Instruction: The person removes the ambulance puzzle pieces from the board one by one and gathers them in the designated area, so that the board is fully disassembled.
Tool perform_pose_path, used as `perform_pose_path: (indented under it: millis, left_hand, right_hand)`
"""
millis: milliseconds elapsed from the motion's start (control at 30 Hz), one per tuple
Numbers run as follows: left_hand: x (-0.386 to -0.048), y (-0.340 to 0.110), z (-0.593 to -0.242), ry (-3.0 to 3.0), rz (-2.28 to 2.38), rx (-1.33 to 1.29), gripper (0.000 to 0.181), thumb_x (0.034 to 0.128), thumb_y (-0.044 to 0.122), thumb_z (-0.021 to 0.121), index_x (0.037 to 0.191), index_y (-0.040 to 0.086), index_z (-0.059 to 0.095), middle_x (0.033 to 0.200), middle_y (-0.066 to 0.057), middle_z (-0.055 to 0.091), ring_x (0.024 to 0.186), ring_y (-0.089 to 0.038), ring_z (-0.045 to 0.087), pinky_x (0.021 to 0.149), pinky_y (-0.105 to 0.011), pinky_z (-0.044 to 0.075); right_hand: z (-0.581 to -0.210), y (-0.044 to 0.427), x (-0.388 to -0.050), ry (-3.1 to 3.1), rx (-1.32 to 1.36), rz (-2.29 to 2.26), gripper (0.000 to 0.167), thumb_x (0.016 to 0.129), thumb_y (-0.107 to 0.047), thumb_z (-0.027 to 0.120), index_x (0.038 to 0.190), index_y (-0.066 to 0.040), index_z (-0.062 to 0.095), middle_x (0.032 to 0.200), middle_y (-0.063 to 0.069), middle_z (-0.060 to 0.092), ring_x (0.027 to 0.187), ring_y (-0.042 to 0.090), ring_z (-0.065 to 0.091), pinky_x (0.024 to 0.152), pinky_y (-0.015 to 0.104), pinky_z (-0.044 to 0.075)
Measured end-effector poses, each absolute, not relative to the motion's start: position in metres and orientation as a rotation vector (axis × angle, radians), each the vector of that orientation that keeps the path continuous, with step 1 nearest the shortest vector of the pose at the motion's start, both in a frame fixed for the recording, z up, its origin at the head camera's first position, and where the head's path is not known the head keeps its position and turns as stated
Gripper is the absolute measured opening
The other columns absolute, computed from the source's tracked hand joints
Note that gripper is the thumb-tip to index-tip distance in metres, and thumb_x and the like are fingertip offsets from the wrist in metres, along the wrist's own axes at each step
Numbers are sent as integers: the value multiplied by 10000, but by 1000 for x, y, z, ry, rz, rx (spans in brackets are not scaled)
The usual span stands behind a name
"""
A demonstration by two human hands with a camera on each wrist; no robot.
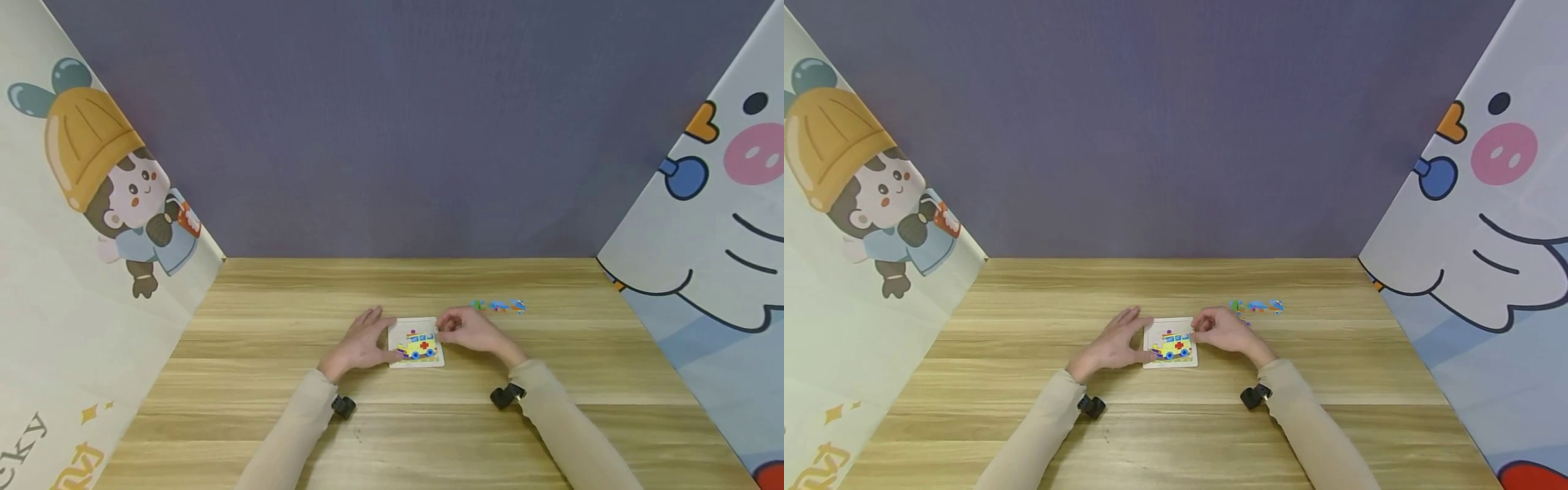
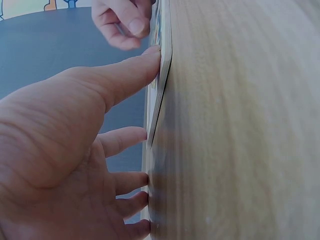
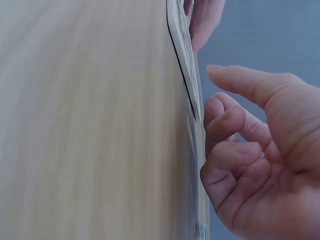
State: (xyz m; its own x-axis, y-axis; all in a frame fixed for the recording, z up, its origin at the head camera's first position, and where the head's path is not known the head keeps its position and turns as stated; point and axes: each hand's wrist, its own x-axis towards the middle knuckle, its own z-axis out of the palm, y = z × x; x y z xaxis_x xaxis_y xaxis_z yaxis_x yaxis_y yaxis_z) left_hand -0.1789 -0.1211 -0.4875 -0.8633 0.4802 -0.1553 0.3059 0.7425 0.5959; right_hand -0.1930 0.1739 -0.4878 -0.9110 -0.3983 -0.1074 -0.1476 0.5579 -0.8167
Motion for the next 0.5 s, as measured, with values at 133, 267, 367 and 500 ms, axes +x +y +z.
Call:
perform_pose_path:
  millis: [133, 267, 367, 500]
  left_hand:
    - [-179, -121, -488, 2644, 821, 605, 868, 908, 501, 812, 1614, 135, 464, 1777, -217, 169, 1657, -435, 114, 1343, -629, 121]
    - [-180, -121, -487, 2643, 817, 604, 871, 909, 509, 808, 1616, 136, 461, 1777, -220, 164, 1656, -439, 114, 1339, -639, 125]
    - [-180, -121, -486, 2642, 817, 607, 867, 913, 507, 804, 1616, 134, 461, 1775, -226, 164, 1655, -442, 115, 1336, -647, 125]
    - [-179, -121, -486, 2642, 819, 610, 858, 917, 501, 801, 1615, 133, 464, 1773, -231, 171, 1653, -447, 116, 1330, -662, 134]
  right_hand:
    - [-489, 164, -194, 2491, -502, -1276, 255, 921, -192, 837, 1120, -55, 754, 880, 17, 710, 764, 128, 616, 650, 236, 499]
    - [-490, 154, -195, 2476, -541, -1259, 277, 922, -214, 834, 1142, -66, 755, 882, 11, 720, 747, 114, 614, 624, 233, 487]
    - [-490, 147, -195, 2474, -564, -1227, 280, 923, -237, 830, 1150, -87, 762, 885, 7, 727, 753, 119, 618, 627, 241, 485]
    - [-491, 139, -195, 2466, -562, -1175, 281, 931, -258, 823, 1163, -113, 763, 864, -13, 696, 730, 111, 582, 624, 236, 468]
